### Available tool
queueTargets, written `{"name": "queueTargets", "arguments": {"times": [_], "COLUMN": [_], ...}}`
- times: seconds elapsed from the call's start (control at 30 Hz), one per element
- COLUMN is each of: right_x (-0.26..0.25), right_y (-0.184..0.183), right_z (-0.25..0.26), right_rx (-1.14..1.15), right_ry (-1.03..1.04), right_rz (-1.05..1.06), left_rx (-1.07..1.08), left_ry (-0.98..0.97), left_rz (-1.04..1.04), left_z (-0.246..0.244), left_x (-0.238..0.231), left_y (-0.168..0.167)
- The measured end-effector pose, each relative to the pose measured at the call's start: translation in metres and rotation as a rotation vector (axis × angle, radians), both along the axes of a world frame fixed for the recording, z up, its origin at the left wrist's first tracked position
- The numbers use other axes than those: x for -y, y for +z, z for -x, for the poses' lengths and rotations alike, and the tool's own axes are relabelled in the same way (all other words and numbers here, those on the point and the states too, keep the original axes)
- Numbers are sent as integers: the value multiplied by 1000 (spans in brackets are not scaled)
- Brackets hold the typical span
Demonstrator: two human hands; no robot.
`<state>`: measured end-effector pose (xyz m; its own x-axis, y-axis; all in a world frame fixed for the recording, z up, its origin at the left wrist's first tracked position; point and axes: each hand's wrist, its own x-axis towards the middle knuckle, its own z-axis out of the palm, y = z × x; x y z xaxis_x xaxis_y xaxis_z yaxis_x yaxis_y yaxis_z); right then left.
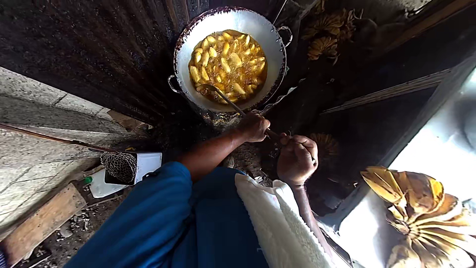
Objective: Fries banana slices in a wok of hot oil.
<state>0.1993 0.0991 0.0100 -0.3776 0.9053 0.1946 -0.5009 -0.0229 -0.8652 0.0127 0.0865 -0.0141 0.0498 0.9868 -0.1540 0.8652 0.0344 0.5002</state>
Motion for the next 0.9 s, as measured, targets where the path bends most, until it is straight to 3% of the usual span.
{"name": "queueTargets", "arguments": {"times": [0.23, 0.5, 0.6, 0.77, 0.9], "right_x": [-18, -60, -64, -59, -61], "right_y": [36, 96, 92, 49, 40], "right_z": [-57, -106, -99, -51, -29], "right_rx": [79, 146, 158, 151, 130], "right_ry": [55, 148, 169, 203, 242], "right_rz": [-87, -229, -266, -282, -279], "left_rx": [47, 161, 174, 159, 111], "left_ry": [91, 224, 254, 226, 262], "left_rz": [-107, -222, -306, -296, -335], "left_z": [-60, -116, -114, -66, -46], "left_x": [-5, -30, -34, -30, -29], "left_y": [20, 68, 58, 17, -1]}}
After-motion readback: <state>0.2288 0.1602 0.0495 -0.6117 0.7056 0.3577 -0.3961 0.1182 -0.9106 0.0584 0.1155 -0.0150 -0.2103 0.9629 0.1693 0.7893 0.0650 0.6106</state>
